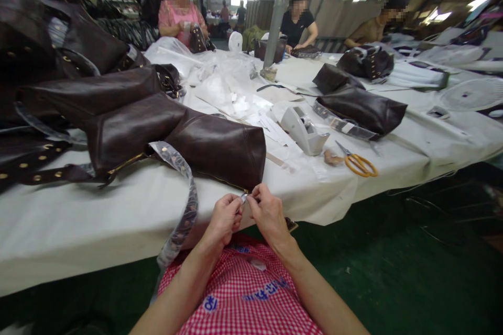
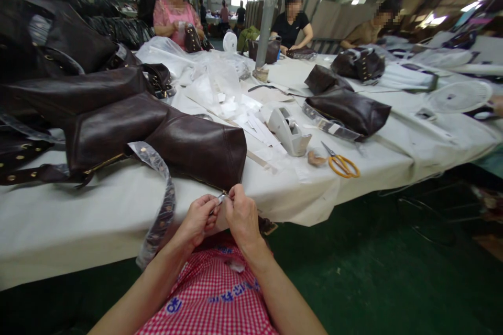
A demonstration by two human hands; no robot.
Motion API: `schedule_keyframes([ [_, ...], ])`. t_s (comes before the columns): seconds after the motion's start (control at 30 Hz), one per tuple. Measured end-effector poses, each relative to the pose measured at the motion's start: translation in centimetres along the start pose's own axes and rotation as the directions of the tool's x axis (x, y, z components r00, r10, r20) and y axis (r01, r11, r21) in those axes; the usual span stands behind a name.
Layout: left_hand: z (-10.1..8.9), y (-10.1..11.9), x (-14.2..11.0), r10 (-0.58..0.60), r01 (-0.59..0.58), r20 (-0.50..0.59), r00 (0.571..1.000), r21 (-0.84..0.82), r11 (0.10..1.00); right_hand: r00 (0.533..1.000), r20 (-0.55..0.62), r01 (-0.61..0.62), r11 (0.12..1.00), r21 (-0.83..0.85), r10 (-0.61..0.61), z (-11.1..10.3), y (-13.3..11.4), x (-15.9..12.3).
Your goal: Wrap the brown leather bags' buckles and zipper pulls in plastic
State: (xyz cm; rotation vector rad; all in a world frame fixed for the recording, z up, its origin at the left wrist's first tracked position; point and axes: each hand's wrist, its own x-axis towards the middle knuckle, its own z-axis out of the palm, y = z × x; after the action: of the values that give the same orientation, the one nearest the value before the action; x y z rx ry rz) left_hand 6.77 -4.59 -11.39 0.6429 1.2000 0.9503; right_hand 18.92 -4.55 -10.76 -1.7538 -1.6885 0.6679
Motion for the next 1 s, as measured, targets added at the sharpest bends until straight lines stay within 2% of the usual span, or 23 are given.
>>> schedule_keyframes([
  [0.2, 0.0, -0.4, -0.1, 0.054, -0.053, -0.027, 0.998, 0.042, 0.998, 1.000, 0.020, 0.008, 0.999, -0.044, -0.007, -0.1, -0.6, 0.1],
  [0.4, -0.1, -0.7, 0.3, 0.270, -0.245, -0.064, 0.961, 0.257, 0.935, 0.996, 0.007, 0.087, 0.976, -0.202, -0.087, 0.1, -0.7, -0.3],
  [0.5, -0.1, -0.7, 0.5, 0.339, -0.303, -0.050, 0.940, 0.342, 0.890, 0.994, -0.013, 0.099, 0.973, -0.209, -0.104, -0.1, -0.6, -0.2],
  [0.6, -0.1, -0.8, 0.7, 0.367, -0.323, -0.037, 0.929, 0.398, 0.859, 0.998, -0.020, 0.054, 0.994, -0.091, -0.056, -0.5, -0.5, 0.1],
  [0.67, -0.2, -1.0, 0.8, 0.378, -0.326, -0.040, 0.925, 0.426, 0.844, 0.998, 0.039, -0.043, 0.995, 0.095, 0.040, -0.5, -0.3, 0.2],
  [0.7, -0.2, -1.1, 0.9, 0.383, -0.328, -0.042, 0.923, 0.437, 0.838, 0.989, 0.107, -0.125, 0.965, 0.232, 0.103, -0.4, -0.2, 0.2],
  [0.73, -0.2, -1.2, 0.9, 0.389, -0.331, -0.043, 0.920, 0.444, 0.832, 0.967, 0.196, -0.229, 0.893, 0.388, 0.163, -0.2, -0.1, 0.0],
  [0.77, -0.3, -1.3, 0.9, 0.395, -0.335, -0.041, 0.918, 0.452, 0.827, 0.933, 0.295, -0.342, 0.771, 0.538, 0.209, 0.0, 0.0, -0.1],
  [0.83, -0.3, -1.3, 0.9, 0.406, -0.345, -0.033, 0.913, 0.468, 0.814, 0.852, 0.460, -0.524, 0.437, 0.731, 0.251, 0.4, 0.3, -0.4],
  [0.9, -0.3, -1.2, 0.8, 0.412, -0.348, -0.024, 0.911, 0.490, 0.799, 0.786, 0.563, -0.608, 0.158, 0.778, 0.255, 0.7, 0.6, -0.4],
  [0.93, -0.3, -1.1, 0.7, 0.410, -0.347, -0.020, 0.912, 0.498, 0.795, 0.759, 0.601, -0.633, 0.066, 0.771, 0.251, 0.7, 0.7, -0.3],
  [1.0, -0.3, -0.9, 0.7, 0.386, -0.330, -0.012, 0.922, 0.493, 0.805, 0.706, 0.672, -0.679, -0.056, 0.732, 0.223, 0.8, 0.8, 0.1],
])
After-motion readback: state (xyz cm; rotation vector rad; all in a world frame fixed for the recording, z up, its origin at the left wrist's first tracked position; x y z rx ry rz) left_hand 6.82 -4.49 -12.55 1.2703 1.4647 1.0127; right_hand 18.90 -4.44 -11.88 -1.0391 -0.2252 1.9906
